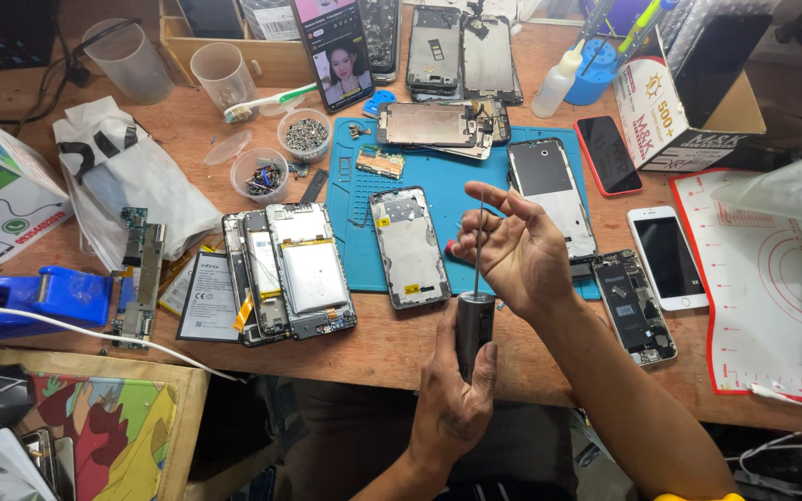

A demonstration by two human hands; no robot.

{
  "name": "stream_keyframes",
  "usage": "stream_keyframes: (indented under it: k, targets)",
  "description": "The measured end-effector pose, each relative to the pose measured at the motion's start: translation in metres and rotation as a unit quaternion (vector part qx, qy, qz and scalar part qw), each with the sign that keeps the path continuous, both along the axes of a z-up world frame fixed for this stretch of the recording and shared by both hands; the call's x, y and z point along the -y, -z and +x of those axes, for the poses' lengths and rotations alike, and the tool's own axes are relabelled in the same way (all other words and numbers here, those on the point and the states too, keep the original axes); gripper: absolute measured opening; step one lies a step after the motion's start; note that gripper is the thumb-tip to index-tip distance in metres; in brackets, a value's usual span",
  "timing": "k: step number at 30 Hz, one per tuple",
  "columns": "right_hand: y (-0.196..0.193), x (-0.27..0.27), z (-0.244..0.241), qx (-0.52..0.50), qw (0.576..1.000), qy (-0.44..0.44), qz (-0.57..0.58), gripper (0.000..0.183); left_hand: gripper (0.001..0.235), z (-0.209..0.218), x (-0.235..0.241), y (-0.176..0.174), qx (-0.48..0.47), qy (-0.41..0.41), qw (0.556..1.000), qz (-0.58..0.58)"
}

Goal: The person uses a screwdriver to remove screws from a smartphone chassis held in the left hand. The device is rotated and repositioned multiple times while the person continues to unscrew fasteners from the frame.

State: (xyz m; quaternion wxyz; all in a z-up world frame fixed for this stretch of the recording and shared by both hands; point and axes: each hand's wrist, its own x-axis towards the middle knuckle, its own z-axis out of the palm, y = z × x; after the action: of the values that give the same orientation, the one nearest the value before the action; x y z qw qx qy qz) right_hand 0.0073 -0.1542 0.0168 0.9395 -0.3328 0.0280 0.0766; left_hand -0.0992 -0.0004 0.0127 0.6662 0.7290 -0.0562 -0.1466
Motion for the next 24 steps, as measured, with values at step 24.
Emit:
stream_keyframes:
  k: [24]
  targets:
    - [-0.001, 0.049, -0.005, 0.118, 0.962, 0.179, -0.169, 0.028, 0.067, -0.009, -0.006, 0.011, 0.095, 0.032, 0.995, -0.029]
